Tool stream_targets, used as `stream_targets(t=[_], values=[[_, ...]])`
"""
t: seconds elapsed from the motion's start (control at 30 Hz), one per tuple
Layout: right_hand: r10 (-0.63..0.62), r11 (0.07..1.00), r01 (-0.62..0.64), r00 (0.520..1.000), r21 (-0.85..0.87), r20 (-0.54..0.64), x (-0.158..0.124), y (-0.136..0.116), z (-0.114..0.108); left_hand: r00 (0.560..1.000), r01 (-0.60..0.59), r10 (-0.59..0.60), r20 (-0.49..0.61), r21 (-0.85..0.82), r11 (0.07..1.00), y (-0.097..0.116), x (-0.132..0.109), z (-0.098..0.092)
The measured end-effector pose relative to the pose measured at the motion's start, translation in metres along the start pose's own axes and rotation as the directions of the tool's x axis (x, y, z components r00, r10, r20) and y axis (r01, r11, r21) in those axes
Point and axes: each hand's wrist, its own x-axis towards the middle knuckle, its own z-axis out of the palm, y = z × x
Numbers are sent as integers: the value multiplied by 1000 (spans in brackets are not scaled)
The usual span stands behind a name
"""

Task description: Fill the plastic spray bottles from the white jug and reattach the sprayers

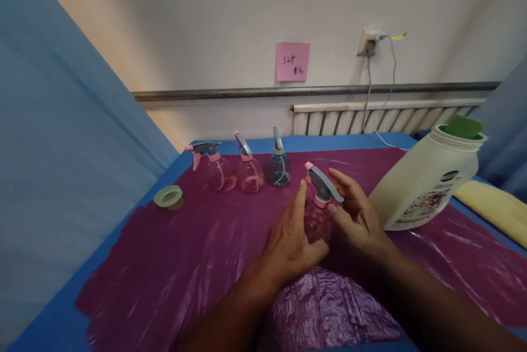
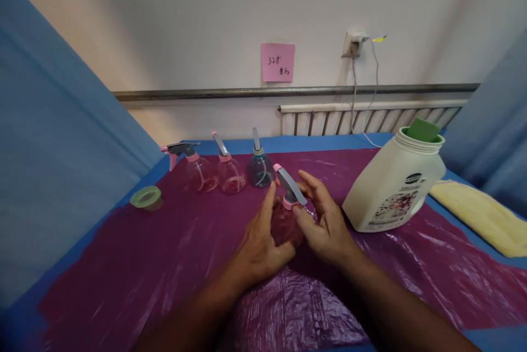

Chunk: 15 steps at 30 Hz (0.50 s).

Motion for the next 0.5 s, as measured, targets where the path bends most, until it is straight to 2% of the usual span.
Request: stream_targets(t=[0.17,0.23,0.37,0.5], values=[[-66,989,47,989,-139,-134,3,7,0,1000,-3,3,-16,-18,1000,2,0,0],[-52,992,37,991,-122,-122,2,6,0,1000,-5,5,-18,-9,1000,3,0,1],[-26,997,25,1000,-66,-7,0,-1,-2,1000,-1,0,-14,-16,1000,2,1,2],[-79,987,70,995,-145,-55,3,-2,-1,1000,3,-3,-14,-13,1000,2,0,2]])
